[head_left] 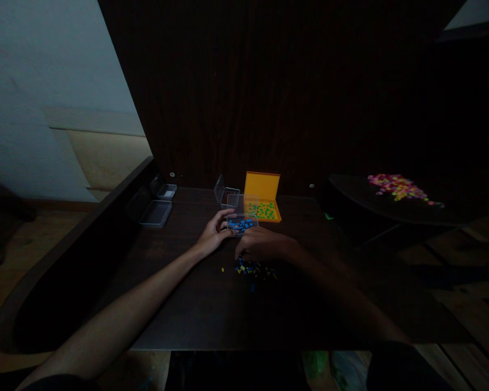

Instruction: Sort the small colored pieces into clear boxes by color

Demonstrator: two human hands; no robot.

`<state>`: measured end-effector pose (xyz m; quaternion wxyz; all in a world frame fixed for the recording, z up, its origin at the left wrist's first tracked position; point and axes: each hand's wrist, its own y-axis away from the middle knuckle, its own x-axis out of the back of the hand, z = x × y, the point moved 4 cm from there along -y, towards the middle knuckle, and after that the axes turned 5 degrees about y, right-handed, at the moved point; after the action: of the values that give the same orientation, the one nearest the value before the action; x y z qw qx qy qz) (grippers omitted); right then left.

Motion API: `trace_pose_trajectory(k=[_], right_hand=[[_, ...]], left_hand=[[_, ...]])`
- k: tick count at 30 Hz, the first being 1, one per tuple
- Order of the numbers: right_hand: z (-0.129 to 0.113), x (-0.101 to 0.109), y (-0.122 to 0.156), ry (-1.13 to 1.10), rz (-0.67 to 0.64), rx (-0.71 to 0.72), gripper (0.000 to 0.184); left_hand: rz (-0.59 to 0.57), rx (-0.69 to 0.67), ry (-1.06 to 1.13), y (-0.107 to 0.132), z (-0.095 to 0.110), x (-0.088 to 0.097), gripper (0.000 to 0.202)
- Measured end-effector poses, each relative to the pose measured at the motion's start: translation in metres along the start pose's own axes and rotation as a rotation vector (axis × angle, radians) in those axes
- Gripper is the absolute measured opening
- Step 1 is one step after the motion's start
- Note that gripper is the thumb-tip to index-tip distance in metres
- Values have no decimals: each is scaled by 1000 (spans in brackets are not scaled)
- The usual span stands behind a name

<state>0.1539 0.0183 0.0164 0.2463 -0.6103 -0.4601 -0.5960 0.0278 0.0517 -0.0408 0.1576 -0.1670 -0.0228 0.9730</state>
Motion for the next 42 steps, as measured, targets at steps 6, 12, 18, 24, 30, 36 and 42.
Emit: trace_pose_trajectory(k=[6,12,18,24,30,36,42], right_hand=[[-2,-2,-2,46,-5,-47,20],[-3,7,2,-28,3,-20,13],[15,28,9,-144,262,-127,12],[37,18,-1,-45,444,-388,22],[44,5,-8,41,385,-484,28],[45,7,-8,39,359,-469,29],[44,11,-5,41,340,-449,30]], left_hand=[[4,2,-4,1,2,-1,59],[-1,8,1,0,2,-1,59],[-24,-59,-40,0,2,-1,59],[-43,-45,-24,1,2,-5,58],[-51,-36,11,2,1,-5,58],[-48,-31,23,2,1,-4,57],[-46,-26,11,0,-2,-3,59]])
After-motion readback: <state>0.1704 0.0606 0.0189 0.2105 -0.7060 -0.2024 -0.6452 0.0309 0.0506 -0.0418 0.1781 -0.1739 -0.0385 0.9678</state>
